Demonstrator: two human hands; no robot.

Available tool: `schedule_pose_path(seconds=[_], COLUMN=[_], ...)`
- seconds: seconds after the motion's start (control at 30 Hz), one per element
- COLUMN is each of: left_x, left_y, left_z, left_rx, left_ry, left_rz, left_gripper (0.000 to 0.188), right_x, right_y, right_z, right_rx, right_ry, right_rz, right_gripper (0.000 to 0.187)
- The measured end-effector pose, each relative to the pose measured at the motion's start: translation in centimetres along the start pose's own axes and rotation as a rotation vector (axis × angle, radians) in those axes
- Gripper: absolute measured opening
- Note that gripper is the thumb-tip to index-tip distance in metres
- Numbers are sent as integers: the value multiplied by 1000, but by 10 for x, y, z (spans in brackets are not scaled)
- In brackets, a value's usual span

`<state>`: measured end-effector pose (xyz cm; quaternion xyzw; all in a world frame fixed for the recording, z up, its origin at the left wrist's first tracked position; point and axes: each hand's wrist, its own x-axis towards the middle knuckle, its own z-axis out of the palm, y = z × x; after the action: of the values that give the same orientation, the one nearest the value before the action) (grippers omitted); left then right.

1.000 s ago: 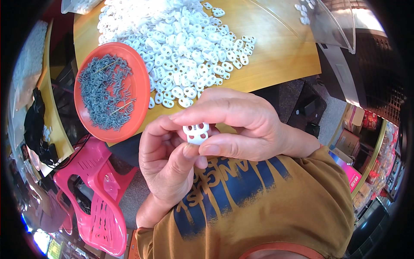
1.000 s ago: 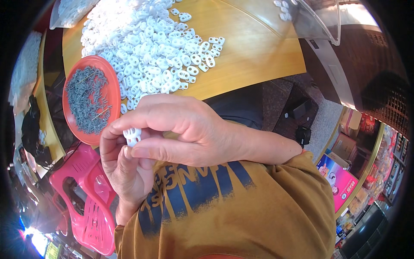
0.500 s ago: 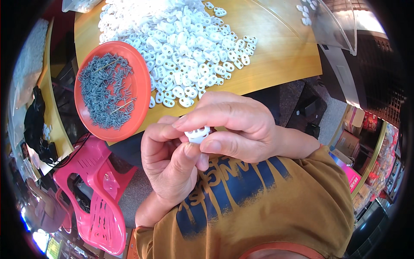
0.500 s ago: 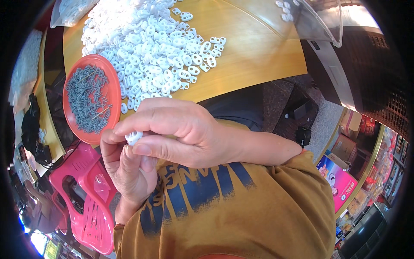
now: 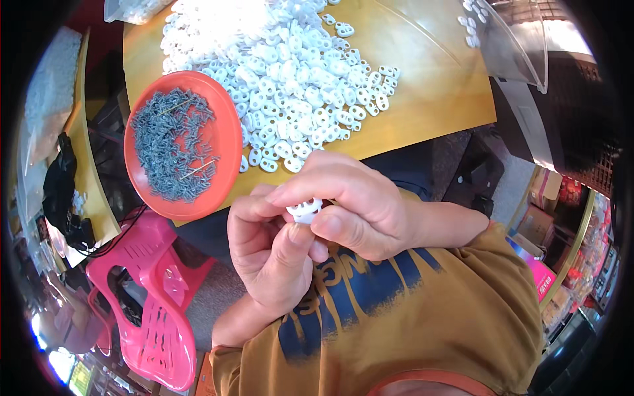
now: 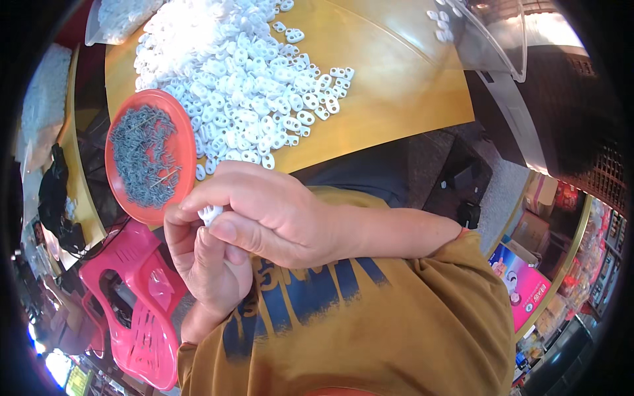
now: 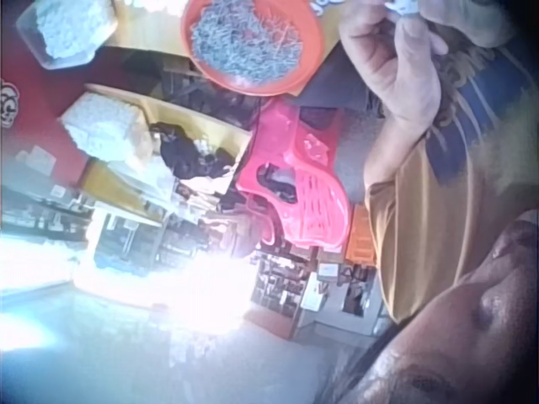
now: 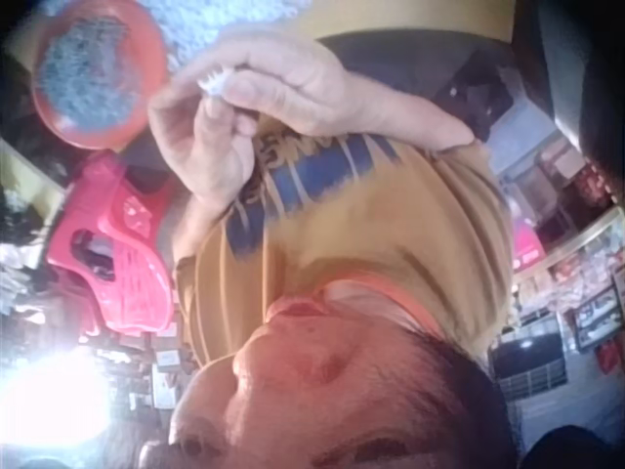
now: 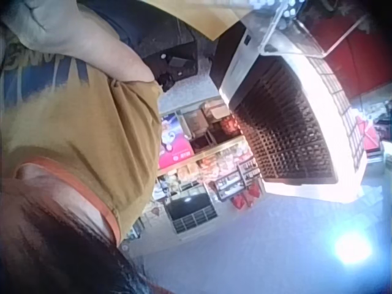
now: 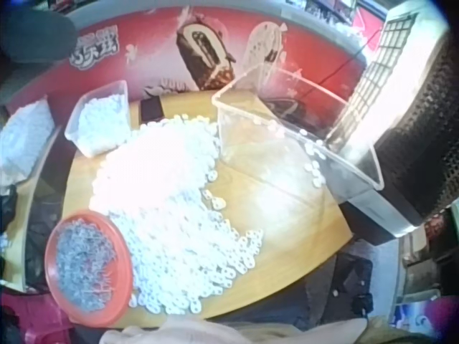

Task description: Assembling small plastic toggles by inserting metal springs into them.

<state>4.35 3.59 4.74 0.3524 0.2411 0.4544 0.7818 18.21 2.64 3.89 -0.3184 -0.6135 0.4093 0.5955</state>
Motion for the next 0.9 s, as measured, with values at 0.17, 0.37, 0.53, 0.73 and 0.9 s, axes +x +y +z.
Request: schedule_pose_path(seconds=[0.17, 0.37, 0.53, 0.73, 0.9], left_x=[1, 3, 4, 2, 3], left_y=[0, 1, -3, -2, -2], left_z=[0, 5, 4, 1, -2], left_rx=[24, 56, 126, 100, 76], left_ry=[-17, -6, -42, -44, -35], left_rz=[18, 40, 105, 84, 47], left_gripper=[22, 19, 17, 18, 22], right_x=[-2, -6, -7, -5, -2], right_y=[3, 0, 4, 3, 3], right_z=[7, 10, 11, 7, 3], right_rx=[-27, 103, 66, 32, 25], right_ry=[81, 100, 116, 87, 71], right_rz=[-55, 45, 2, -20, -42], right_gripper=[29, 26, 23, 25, 29])
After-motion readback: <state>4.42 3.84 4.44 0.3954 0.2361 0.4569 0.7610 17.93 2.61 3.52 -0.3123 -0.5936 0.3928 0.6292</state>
